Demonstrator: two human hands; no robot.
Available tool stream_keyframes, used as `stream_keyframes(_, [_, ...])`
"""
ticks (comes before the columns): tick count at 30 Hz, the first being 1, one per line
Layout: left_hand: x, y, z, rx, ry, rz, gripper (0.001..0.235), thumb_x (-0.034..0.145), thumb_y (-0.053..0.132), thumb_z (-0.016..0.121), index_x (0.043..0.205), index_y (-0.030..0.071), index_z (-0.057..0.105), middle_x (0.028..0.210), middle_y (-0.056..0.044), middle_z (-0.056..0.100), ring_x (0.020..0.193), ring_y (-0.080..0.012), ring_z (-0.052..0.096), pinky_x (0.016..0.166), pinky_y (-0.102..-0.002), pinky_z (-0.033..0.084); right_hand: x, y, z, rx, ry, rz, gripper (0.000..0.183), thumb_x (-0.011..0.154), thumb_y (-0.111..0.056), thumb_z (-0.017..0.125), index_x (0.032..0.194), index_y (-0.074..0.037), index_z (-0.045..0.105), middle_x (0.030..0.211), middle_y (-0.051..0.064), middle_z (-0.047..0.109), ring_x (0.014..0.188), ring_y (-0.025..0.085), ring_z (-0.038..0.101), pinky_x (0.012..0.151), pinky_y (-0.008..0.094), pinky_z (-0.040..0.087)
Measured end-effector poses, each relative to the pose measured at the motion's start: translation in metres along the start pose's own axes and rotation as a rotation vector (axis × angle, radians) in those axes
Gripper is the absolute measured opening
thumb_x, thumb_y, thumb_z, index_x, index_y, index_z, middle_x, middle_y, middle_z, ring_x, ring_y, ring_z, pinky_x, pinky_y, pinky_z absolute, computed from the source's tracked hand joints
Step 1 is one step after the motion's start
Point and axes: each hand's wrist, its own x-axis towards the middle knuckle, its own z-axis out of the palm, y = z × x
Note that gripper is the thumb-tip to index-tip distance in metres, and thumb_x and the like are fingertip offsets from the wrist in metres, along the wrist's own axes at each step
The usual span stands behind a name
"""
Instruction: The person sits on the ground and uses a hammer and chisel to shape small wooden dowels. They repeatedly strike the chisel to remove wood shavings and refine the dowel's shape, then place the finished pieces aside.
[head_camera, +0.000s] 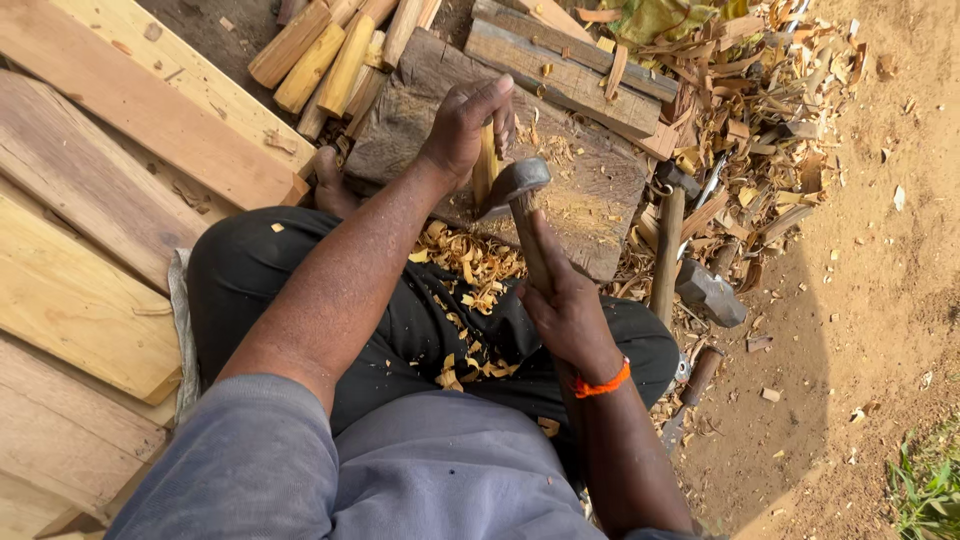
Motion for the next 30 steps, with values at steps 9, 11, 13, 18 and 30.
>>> stream_keyframes(9, [0.000,-0.009,0.000,-0.060,0.037,-0.013,0.047,0.089,0.054,0.070,0.068,0.017,0.049,0.065,-0.001,0.050,0.062,-0.0158,0.053,0.066,-0.035,0.049,-0.029,0.015,-0.017,0.147,0.143,-0.244,0.079,0.096,0.013,0.059,0.166,-0.003,0.025,0.170,0.023,0.037,0.158,0.027,0.036,0.127,0.035,0.032])
stream_keyframes(11, [0.000,-0.005,-0.001,-0.086,0.046,-0.020,0.047,0.090,0.052,0.070,0.068,0.016,0.049,0.064,-0.002,0.050,0.062,-0.0163,0.052,0.066,-0.035,0.049,-0.013,0.014,-0.003,0.059,0.096,-0.191,0.083,0.089,0.014,0.059,0.163,-0.002,0.027,0.165,0.022,0.042,0.152,0.027,0.042,0.121,0.035,0.035])
stream_keyframes(13, [-0.002,-0.001,0.000,-0.085,0.028,0.027,0.046,0.091,0.051,0.069,0.070,0.016,0.049,0.065,-0.002,0.050,0.062,-0.0155,0.052,0.065,-0.035,0.050,-0.003,0.013,0.003,0.081,0.038,-0.094,0.085,0.087,0.014,0.061,0.163,-0.003,0.026,0.163,0.021,0.043,0.151,0.026,0.042,0.118,0.035,0.036])
stream_keyframes(18, [-0.007,0.000,-0.012,0.021,0.036,-0.009,0.046,0.091,0.057,0.065,0.069,0.017,0.054,0.061,-0.001,0.057,0.054,-0.0129,0.059,0.052,-0.034,0.056,-0.020,0.011,-0.012,0.054,0.078,-0.059,0.084,0.088,0.013,0.062,0.163,-0.007,0.030,0.158,0.020,0.050,0.144,0.022,0.049,0.116,0.032,0.041])
stream_keyframes(30, [0.003,0.008,-0.015,-0.020,-0.056,-0.061,0.055,0.093,0.062,0.070,0.069,0.013,0.060,0.063,-0.004,0.062,0.053,-0.0144,0.063,0.054,-0.036,0.059,-0.005,0.009,-0.002,0.103,0.022,-0.094,0.085,0.088,0.014,0.063,0.162,-0.001,0.024,0.167,0.021,0.034,0.152,0.026,0.035,0.119,0.035,0.035])
